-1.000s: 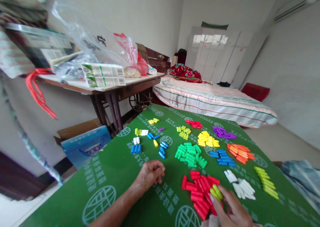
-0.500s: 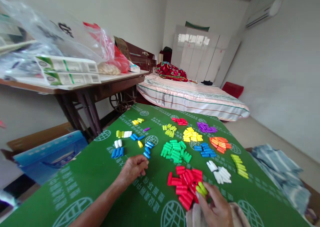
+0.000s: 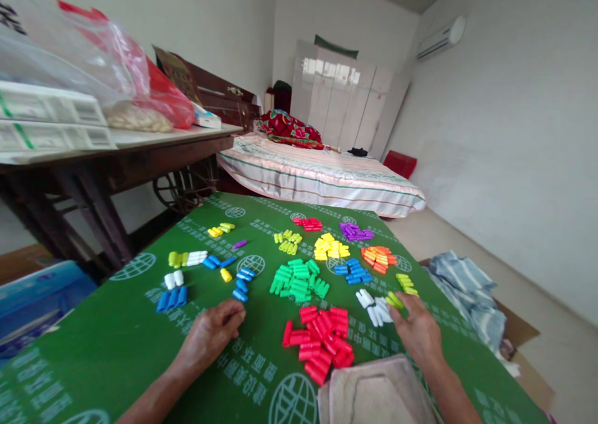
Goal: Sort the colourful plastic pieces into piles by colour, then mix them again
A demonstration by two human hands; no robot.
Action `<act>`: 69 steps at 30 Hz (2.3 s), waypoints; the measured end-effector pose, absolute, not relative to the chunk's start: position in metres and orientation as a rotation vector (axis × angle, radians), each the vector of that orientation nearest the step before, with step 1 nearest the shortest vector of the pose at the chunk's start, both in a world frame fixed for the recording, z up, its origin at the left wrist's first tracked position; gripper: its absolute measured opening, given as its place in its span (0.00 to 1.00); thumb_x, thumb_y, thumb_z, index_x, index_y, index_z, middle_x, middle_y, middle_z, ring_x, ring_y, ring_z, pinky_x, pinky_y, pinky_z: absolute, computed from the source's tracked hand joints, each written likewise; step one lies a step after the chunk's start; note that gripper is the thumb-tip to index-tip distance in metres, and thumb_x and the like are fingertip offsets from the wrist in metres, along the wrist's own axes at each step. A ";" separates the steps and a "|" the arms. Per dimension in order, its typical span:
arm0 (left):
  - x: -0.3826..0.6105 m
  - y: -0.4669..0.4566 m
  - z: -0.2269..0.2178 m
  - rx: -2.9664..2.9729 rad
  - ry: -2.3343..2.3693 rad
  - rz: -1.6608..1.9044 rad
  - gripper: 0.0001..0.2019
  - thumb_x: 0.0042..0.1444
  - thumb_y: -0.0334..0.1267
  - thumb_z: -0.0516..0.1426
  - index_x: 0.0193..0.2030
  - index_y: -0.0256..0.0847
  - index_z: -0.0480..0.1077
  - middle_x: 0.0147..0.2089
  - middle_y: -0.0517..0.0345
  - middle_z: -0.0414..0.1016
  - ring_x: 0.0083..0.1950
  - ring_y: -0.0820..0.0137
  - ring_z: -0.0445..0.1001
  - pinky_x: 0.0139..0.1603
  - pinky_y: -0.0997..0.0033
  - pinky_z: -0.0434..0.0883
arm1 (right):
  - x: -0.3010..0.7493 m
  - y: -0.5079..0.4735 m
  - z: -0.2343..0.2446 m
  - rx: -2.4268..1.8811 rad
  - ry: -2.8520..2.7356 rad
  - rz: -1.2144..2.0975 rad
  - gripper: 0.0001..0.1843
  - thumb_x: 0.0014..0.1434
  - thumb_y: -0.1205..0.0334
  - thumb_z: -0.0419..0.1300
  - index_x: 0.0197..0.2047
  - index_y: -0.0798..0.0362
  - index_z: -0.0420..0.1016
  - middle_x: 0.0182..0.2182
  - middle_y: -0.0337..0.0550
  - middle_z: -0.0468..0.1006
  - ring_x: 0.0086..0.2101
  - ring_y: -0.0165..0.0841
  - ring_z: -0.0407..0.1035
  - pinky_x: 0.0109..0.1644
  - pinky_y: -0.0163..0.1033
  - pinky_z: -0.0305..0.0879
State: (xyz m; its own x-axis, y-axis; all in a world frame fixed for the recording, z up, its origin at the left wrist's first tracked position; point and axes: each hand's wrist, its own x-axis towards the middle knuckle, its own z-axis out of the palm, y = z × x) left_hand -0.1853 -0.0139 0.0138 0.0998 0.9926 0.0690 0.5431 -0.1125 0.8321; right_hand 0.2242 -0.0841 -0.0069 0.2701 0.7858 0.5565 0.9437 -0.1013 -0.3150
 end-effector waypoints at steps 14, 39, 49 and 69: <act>-0.187 -0.015 0.003 1.919 1.590 0.766 0.11 0.53 0.47 0.49 0.29 0.43 0.64 0.22 0.66 0.69 0.24 0.72 0.70 0.29 0.74 0.65 | 0.297 -0.019 -0.020 -2.394 -1.840 -0.144 0.12 0.52 0.64 0.61 0.40 0.51 0.81 0.52 0.53 0.72 0.56 0.47 0.62 0.52 0.48 0.63; -0.193 -0.018 -0.017 2.021 1.604 0.819 0.12 0.59 0.41 0.48 0.28 0.42 0.65 0.24 0.63 0.69 0.25 0.75 0.68 0.27 0.79 0.63 | 0.035 0.188 0.043 -1.793 -2.685 -0.022 0.14 0.63 0.58 0.57 0.50 0.54 0.70 0.48 0.46 0.72 0.45 0.36 0.69 0.48 0.47 0.68; -0.194 -0.019 -0.019 2.014 1.582 0.847 0.11 0.59 0.40 0.49 0.28 0.42 0.66 0.25 0.63 0.70 0.26 0.75 0.69 0.28 0.78 0.64 | 0.032 0.195 0.051 -1.864 -2.830 -0.008 0.16 0.63 0.56 0.57 0.52 0.54 0.68 0.50 0.46 0.71 0.46 0.37 0.69 0.48 0.47 0.69; -0.194 -0.015 -0.014 1.925 1.555 0.839 0.12 0.57 0.47 0.51 0.29 0.44 0.69 0.25 0.64 0.71 0.27 0.74 0.71 0.25 0.82 0.67 | 0.022 0.209 0.071 -1.917 -2.988 0.161 0.17 0.63 0.56 0.57 0.53 0.54 0.68 0.49 0.46 0.71 0.44 0.36 0.69 0.47 0.47 0.69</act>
State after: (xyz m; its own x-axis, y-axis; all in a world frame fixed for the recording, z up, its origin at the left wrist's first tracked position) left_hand -0.1945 -0.0152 -0.0136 0.1480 0.9789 0.1407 0.6549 -0.2036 0.7278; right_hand 0.0222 0.2093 0.0714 -0.3585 0.8510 -0.3836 0.8873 0.4384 0.1433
